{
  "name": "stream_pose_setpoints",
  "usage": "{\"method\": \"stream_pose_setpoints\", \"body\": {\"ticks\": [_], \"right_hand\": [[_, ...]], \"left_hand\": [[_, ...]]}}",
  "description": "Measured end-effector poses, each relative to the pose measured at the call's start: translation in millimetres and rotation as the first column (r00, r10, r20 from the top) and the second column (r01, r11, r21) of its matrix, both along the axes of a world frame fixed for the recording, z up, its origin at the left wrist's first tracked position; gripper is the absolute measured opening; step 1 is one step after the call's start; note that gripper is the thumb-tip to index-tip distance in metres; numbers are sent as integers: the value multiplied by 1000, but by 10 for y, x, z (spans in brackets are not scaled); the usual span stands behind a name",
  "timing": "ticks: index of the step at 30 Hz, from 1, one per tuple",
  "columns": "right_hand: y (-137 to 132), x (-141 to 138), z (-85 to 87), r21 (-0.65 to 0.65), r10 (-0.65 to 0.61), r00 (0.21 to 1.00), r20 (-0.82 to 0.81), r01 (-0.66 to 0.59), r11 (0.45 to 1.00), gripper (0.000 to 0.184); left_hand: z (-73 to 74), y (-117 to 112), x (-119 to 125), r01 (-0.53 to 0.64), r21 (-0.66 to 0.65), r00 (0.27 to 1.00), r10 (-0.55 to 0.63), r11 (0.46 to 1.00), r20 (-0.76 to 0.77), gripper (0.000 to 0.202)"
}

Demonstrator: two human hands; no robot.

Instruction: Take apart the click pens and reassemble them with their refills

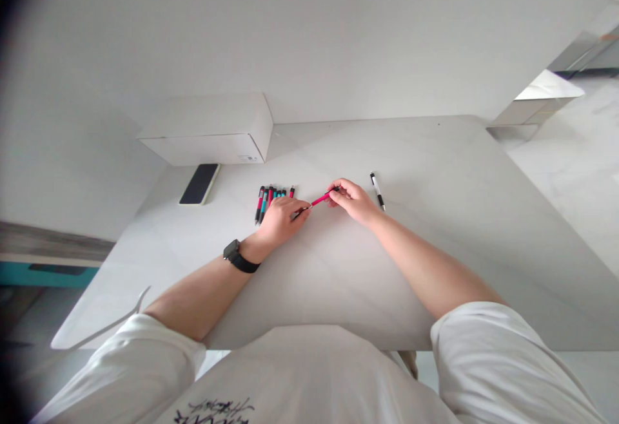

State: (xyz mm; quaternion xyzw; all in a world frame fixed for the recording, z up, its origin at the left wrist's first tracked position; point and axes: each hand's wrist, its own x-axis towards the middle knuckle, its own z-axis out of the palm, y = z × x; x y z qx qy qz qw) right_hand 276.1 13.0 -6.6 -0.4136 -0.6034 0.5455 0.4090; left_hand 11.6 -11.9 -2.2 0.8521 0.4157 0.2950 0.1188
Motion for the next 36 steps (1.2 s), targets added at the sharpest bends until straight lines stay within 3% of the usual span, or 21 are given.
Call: {"method": "stream_pose_setpoints", "body": {"ticks": [5, 11, 17, 22, 28, 36], "right_hand": [[65, 11, -48, -99, -134, 989, -61, 128, 987, 36], [183, 177, 56, -283, -260, 950, -175, 205, 937, 29], [275, 354, 135, -348, -314, 949, -5, 293, 890, 18], [299, 402, 133, -297, -302, 924, 234, 364, 883, 9], [331, 442, 92, -153, -310, 830, 463, 419, 895, 4], [315, 473, 34, 45, -321, 718, 618, 375, 926, 9]], "left_hand": [[-9, 12, 1, -13, -26, 999, 13, 1000, 33, 19], [-33, 20, -2, -39, -37, 997, 41, 999, 67, 17], [-39, 26, -8, -34, -34, 997, 36, 999, 70, 17], [-24, 10, -6, -21, -37, 997, 24, 999, 71, 19], [-31, 6, 1, -6, -42, 998, 8, 999, 58, 20], [-10, -2, 5, 7, -53, 999, -4, 999, 51, 19]]}}
